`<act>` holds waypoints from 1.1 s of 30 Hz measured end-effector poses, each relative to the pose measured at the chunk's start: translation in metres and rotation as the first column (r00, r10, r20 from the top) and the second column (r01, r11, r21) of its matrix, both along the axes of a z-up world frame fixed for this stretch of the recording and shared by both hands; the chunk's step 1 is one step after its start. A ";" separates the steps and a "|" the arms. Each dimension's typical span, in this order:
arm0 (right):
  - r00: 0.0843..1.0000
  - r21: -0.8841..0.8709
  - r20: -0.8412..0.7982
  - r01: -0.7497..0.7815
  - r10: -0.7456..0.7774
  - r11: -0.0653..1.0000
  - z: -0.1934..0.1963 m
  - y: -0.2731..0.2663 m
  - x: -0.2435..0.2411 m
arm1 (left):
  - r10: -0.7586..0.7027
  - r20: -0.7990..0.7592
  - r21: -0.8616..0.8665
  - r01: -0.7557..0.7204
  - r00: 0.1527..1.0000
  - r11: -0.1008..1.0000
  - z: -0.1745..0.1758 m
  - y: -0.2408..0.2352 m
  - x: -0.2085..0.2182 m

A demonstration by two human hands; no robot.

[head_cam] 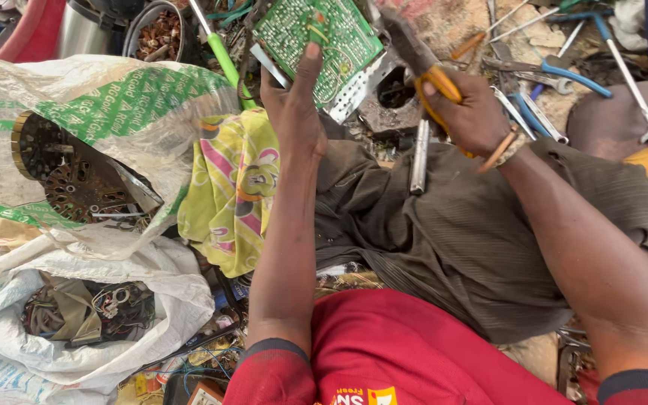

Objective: The person uses a hammer to strike a metal component and then uses pliers to remove parts from a green circuit board. The person continues to pry and pull components off the board, separating the metal frame from the circuitry.

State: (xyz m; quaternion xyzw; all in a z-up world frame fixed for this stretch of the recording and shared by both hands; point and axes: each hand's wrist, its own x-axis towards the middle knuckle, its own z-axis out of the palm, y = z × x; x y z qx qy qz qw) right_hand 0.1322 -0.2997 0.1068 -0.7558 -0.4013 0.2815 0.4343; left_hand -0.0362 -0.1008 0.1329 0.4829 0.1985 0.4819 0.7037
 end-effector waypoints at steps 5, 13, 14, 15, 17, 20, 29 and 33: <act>0.994 -0.004 0.084 0.069 -0.069 0.998 0.012 0.003 0.003 | 0.089 -0.008 0.017 -0.089 0.996 0.996 -0.005 0.002 -0.006; 0.863 -0.029 0.502 0.083 -0.057 0.996 0.001 0.008 -0.014 | 0.136 -0.057 0.084 -0.131 0.989 0.988 -0.001 -0.013 0.002; 0.818 -0.045 0.574 0.092 -0.049 0.995 -0.002 0.008 -0.012 | 0.128 -0.058 0.119 -0.120 0.990 0.986 0.000 -0.016 0.003; 0.767 -0.061 0.641 0.102 -0.039 0.993 -0.005 0.006 -0.009 | 0.120 -0.059 0.154 -0.109 0.991 0.982 0.002 -0.019 0.003; 0.691 -0.008 0.721 0.088 -0.055 0.996 -0.009 0.004 -0.003 | 0.130 -0.119 0.267 -0.094 0.984 0.959 0.008 -0.023 -0.002; 0.504 0.011 0.862 0.102 -0.061 0.995 -0.014 -0.004 0.002 | 0.200 -0.294 0.465 -0.043 0.935 0.884 0.014 -0.025 -0.009; 0.660 -0.044 0.751 0.054 -0.003 0.998 -0.006 -0.006 -0.003 | 0.022 -0.279 0.485 0.120 0.960 0.866 0.022 0.018 -0.010; 0.954 -0.084 0.293 -0.039 0.062 0.996 -0.003 -0.001 -0.009 | -0.166 -0.313 0.388 0.285 0.935 0.876 0.026 0.053 -0.023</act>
